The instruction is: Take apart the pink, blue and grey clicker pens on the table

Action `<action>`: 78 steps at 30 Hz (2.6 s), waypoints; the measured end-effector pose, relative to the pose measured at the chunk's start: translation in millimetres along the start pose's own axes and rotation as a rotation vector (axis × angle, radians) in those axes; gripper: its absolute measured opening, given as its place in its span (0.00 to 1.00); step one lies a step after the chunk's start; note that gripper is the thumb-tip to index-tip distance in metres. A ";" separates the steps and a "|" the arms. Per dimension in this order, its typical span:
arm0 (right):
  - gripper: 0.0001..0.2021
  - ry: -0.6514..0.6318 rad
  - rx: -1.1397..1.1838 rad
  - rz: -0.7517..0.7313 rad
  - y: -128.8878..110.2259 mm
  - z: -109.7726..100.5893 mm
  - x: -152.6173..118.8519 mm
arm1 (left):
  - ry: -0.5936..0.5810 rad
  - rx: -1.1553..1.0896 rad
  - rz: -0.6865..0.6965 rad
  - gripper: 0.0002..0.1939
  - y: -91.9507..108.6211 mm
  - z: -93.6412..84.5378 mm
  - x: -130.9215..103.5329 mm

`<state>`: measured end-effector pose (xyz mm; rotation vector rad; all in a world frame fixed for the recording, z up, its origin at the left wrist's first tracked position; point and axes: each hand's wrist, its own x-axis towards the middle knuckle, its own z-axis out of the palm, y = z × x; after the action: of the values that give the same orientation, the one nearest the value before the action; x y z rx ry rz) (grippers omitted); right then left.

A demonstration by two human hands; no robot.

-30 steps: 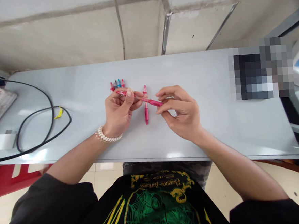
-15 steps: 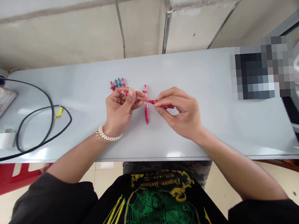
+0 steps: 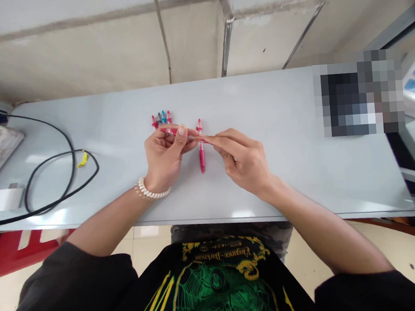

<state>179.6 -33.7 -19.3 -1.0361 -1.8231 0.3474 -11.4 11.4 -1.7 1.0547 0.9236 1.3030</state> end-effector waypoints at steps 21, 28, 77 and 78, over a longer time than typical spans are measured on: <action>0.15 0.108 0.166 0.141 -6.6 -16.6 13.9 | 0.125 -0.272 -0.271 0.19 18.9 -8.2 21.9; 0.15 0.048 0.234 0.108 -9.2 -16.5 13.3 | 0.055 -0.154 -0.269 0.16 11.9 -19.0 22.4; 0.09 0.172 0.021 -0.090 -9.6 -4.0 4.3 | -0.017 0.021 -0.027 0.18 2.7 0.0 -1.2; 0.08 0.183 0.025 -0.074 -10.7 -3.4 3.4 | -0.024 0.012 -0.031 0.18 2.1 0.3 -2.3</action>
<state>176.5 -38.2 -8.9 -0.9485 -1.6839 0.2226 -11.8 9.1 0.3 1.0593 0.9275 1.2581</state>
